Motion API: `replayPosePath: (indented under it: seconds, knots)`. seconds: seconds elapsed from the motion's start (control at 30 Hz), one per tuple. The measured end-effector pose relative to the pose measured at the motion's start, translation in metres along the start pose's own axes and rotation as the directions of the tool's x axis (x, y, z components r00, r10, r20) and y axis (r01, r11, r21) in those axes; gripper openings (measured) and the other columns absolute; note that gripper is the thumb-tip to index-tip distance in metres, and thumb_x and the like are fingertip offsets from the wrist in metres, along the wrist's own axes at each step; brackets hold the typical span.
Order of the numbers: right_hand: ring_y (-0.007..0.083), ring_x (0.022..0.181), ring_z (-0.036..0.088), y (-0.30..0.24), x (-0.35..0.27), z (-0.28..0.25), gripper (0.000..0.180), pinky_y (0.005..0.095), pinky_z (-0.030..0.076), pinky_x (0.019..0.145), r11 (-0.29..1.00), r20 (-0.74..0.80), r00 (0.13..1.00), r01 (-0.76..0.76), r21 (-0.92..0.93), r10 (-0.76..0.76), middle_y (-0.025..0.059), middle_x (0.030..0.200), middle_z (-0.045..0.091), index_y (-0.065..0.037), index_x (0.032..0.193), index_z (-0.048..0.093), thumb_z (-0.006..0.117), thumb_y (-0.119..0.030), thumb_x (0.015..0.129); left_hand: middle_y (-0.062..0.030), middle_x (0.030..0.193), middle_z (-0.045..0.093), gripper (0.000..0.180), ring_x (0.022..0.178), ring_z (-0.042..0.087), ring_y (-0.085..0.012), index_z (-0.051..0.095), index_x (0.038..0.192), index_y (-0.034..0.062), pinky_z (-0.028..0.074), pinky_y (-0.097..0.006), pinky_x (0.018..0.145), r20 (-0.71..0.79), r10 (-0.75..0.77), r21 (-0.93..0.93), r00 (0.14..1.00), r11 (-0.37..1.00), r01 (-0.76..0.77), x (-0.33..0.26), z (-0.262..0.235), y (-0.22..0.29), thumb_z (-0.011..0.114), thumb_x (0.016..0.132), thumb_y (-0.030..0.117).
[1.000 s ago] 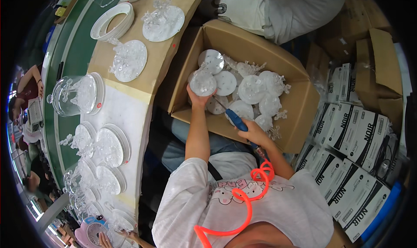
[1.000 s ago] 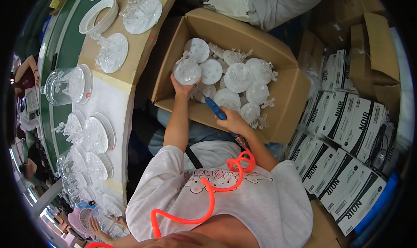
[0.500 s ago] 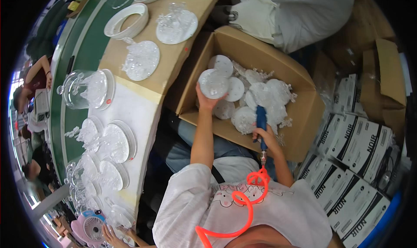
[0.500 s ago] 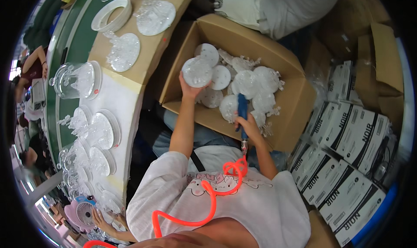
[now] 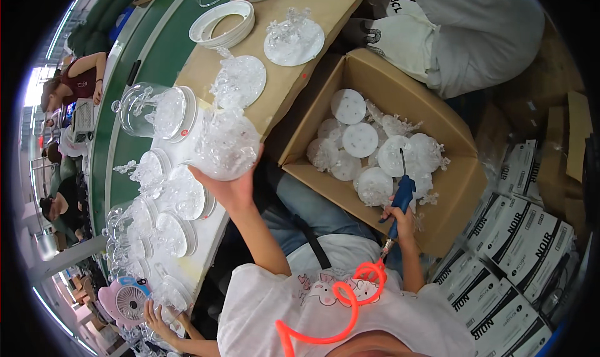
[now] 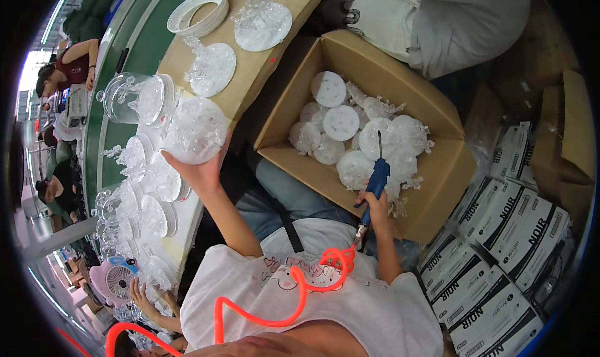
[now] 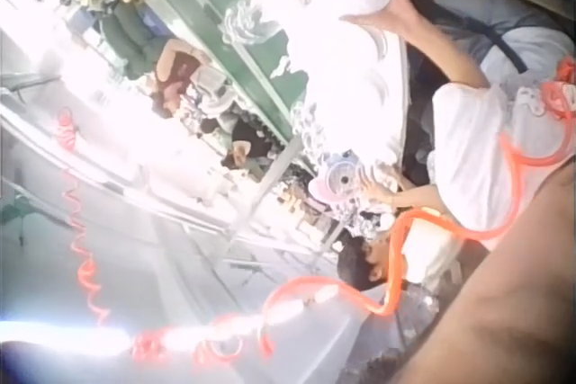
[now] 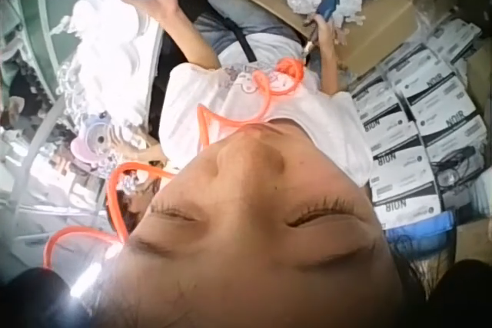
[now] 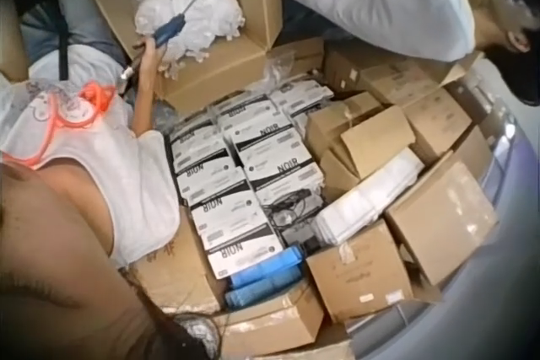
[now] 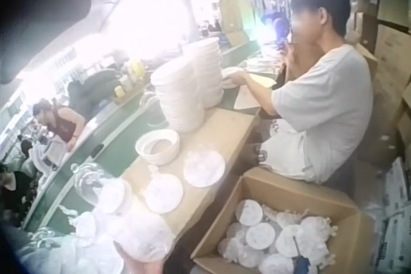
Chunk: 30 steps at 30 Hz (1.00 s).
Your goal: The recorder assembles decorative light fixtures by applying glue and attaching glass components to a circular base.
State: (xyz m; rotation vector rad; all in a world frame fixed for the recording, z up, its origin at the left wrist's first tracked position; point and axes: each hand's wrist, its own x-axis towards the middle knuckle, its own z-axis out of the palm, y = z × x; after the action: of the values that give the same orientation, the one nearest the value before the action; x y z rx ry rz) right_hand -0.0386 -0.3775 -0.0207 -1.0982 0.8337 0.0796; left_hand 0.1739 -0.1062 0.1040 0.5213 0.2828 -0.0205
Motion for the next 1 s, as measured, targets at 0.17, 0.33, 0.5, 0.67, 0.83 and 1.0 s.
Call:
replayPosePath:
  seconds: [0.17,0.33,0.5,0.67,0.83,1.0]
  knots:
    - [0.0141,0.059,0.051,0.005,-0.01,-0.008,0.034,0.0261,0.042,0.059,1.0,-0.008,1.0,0.01,-0.02,-0.01,0.0055,0.066,0.05,0.001,0.101,0.043,0.05,-0.016,0.072,-0.0123,0.13,0.034,0.055,0.118,0.035,-0.03,0.029,0.128,0.0044,0.03,-0.042,0.099,-0.03,0.4,0.369,0.916,0.856,-0.361,0.033,-0.026,0.007,0.027,0.09,0.044]
    - [0.0122,0.057,0.052,-0.009,-0.014,-0.017,0.032,0.0236,0.038,0.054,0.996,-0.118,0.993,0.007,-0.093,-0.018,0.0054,0.064,0.052,0.001,0.1,0.047,0.05,-0.013,0.071,-0.0205,0.128,0.031,0.052,0.118,0.033,-0.0306,0.028,0.123,-0.0064,0.028,-0.041,0.1,-0.171,0.644,0.479,0.746,0.715,-0.509,0.062,-0.026,0.008,0.028,0.091,0.034]
    - [0.0126,0.056,0.051,0.0,-0.021,-0.044,0.032,0.0243,0.039,0.055,0.999,-0.158,0.987,0.032,-0.022,-0.035,0.0055,0.064,0.051,0.001,0.1,0.046,0.051,-0.014,0.071,-0.0258,0.116,0.04,0.049,0.11,0.038,-0.0344,0.033,0.114,-0.0119,0.028,-0.043,0.097,-0.218,0.865,0.758,0.451,0.442,-0.48,0.075,-0.033,-0.011,0.028,0.09,0.03]
    - [0.0134,0.056,0.05,-0.006,-0.039,-0.072,0.033,0.0253,0.04,0.056,0.995,-0.186,0.982,-0.046,-0.092,0.028,0.0055,0.064,0.05,0.001,0.101,0.045,0.05,-0.014,0.072,-0.0394,0.099,0.04,0.054,0.091,0.037,-0.0508,0.046,0.091,-0.0179,0.029,-0.052,0.085,0.221,0.819,0.97,0.53,-0.24,-0.032,0.068,-0.078,0.008,0.027,0.089,0.032]
    - [0.0134,0.056,0.05,-0.011,-0.044,-0.071,0.033,0.0256,0.041,0.057,0.989,-0.203,0.978,-0.071,-0.133,0.043,0.0054,0.064,0.05,0.002,0.1,0.045,0.049,-0.014,0.072,-0.0359,0.11,0.036,0.054,0.105,0.033,-0.0455,0.041,0.107,-0.0149,0.026,-0.049,0.092,0.371,0.749,0.904,0.549,-0.426,-0.029,0.047,-0.069,-0.003,0.031,0.088,0.034]
    - [0.0133,0.056,0.05,-0.005,-0.037,-0.072,0.032,0.0256,0.042,0.057,0.987,-0.201,0.979,-0.056,-0.153,0.025,0.0055,0.062,0.05,0.001,0.099,0.047,0.05,-0.014,0.071,-0.0235,0.117,0.038,0.04,0.111,0.035,-0.0337,0.038,0.116,-0.0074,0.027,-0.041,0.095,0.528,0.507,0.846,0.681,-0.377,-0.376,-0.001,-0.005,-0.099,0.049,0.084,0.015]
